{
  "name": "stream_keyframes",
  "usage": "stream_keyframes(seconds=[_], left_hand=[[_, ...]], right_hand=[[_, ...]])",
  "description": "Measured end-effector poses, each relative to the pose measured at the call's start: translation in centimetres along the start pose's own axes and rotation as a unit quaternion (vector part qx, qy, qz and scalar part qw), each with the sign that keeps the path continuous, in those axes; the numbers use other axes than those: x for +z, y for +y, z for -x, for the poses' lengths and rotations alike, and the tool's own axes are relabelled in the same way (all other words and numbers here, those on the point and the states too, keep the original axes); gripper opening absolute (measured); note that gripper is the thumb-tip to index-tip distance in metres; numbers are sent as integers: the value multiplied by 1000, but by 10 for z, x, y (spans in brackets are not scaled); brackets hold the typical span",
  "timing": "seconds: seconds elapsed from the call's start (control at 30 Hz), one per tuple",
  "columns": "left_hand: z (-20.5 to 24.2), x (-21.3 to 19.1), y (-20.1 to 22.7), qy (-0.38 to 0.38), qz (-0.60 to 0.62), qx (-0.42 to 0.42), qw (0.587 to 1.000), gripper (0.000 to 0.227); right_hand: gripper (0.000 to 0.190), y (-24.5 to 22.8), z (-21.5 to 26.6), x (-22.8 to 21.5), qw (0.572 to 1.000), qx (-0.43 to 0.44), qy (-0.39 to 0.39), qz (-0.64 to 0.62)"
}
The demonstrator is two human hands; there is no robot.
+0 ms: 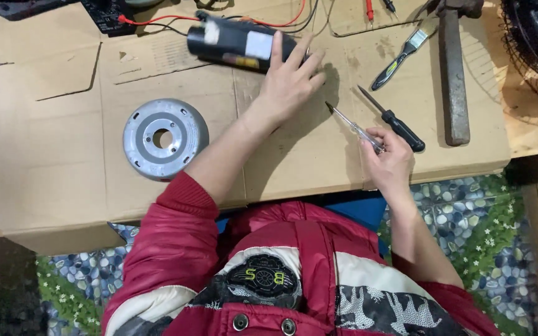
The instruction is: The person disassembles a black handheld electrical appliance using a screwdriver and a wrench. They remove screws and a metal bracket from the device's casing, then manipulate internal wires and components before reattaching the bracket and tightening the screws.
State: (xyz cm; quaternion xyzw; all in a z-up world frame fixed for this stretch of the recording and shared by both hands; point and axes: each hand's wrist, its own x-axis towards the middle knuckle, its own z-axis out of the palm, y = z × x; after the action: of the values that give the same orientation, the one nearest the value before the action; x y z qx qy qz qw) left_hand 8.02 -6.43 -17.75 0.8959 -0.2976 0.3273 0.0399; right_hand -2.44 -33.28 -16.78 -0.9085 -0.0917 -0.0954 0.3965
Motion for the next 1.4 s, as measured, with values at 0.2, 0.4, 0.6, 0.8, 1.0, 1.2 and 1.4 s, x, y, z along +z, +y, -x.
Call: stream_keyframes(seconds=[0.2, 0.4, 0.6, 0.8, 1.0, 1.2, 1.4], left_hand=[[23, 4, 1, -63, 220, -165, 959, 70], [13, -8, 17, 11, 131, -185, 974, 49], [14, 13, 17, -30, 118, -175, 977, 27], [32, -43, 5, -103, 240, -112, 959, 19], [61, -34, -1, -78, 162, -60, 982, 39], [58, -22, 5, -53, 163, -126, 977, 27], [57, -10, 8, -87, 135, -150, 976, 38]], right_hand=[[23, -4, 0, 0, 1000, 10, -8, -11], [27, 5, -2, 1, 1000, 8, -28, 1], [25, 5, -1, 0, 1000, -6, -25, -7], [20, 0, 1, -5, 999, -29, -18, -7], [24, 38, 4, 9, 995, -98, 10, -15], [21, 8, 1, 1, 998, -53, -5, 21], [16, -1, 9, 3, 988, 33, -65, -139]])
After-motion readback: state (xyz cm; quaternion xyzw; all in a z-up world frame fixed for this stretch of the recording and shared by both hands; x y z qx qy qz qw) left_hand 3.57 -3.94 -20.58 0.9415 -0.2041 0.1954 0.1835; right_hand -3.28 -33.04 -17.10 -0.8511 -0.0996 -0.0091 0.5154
